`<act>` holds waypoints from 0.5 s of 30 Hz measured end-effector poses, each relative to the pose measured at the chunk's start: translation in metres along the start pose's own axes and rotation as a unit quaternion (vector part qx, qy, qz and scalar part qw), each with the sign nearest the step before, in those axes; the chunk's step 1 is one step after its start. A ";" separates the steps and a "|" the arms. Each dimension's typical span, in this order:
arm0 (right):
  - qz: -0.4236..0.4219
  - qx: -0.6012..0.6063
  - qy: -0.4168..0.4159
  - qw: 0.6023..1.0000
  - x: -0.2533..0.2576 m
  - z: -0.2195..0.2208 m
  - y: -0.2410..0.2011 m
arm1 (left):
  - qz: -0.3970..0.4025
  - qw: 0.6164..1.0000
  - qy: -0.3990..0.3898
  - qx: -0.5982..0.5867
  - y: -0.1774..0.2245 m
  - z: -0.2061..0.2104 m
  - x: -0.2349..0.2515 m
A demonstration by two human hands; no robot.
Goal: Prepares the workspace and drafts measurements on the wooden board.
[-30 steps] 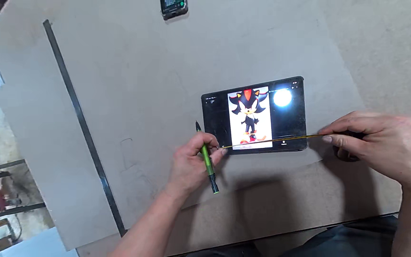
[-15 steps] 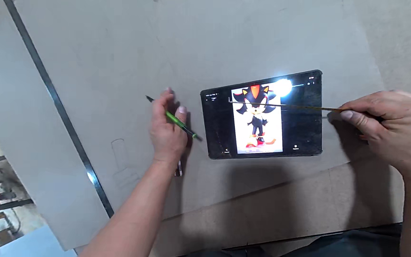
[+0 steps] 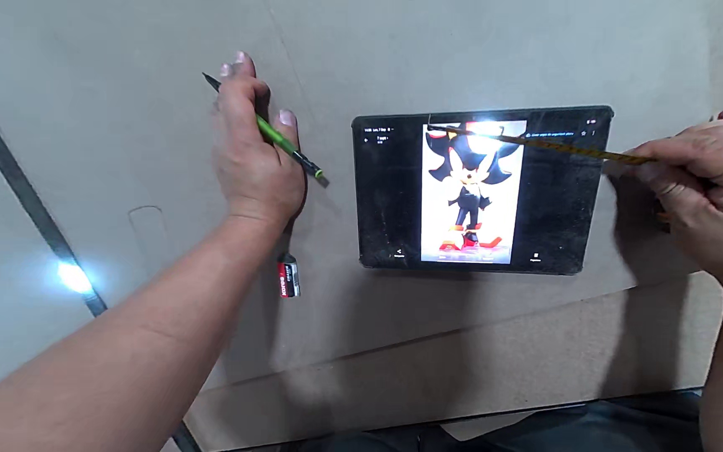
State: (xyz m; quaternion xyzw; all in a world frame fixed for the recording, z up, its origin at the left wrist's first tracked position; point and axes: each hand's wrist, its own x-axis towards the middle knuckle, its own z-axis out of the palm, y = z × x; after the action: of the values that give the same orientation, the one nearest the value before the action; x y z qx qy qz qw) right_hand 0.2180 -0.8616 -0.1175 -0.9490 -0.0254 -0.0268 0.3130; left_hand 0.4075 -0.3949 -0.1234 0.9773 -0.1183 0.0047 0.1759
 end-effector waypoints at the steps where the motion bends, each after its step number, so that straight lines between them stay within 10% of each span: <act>1: -0.001 0.001 0.000 1.000 -0.001 0.002 -0.003 | -0.003 1.000 -0.001 0.006 -0.001 0.000 0.000; 15: -0.007 -0.002 0.044 0.999 -0.010 0.017 -0.035 | -0.012 1.000 -0.001 0.022 0.000 -0.001 0.006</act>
State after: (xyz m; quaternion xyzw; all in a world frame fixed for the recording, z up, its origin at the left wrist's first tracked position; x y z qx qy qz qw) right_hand 0.2061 -0.8234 -0.1108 -0.9474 -0.0178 -0.0706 0.3117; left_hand 0.4133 -0.3953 -0.1220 0.9823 -0.1062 0.0044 0.1540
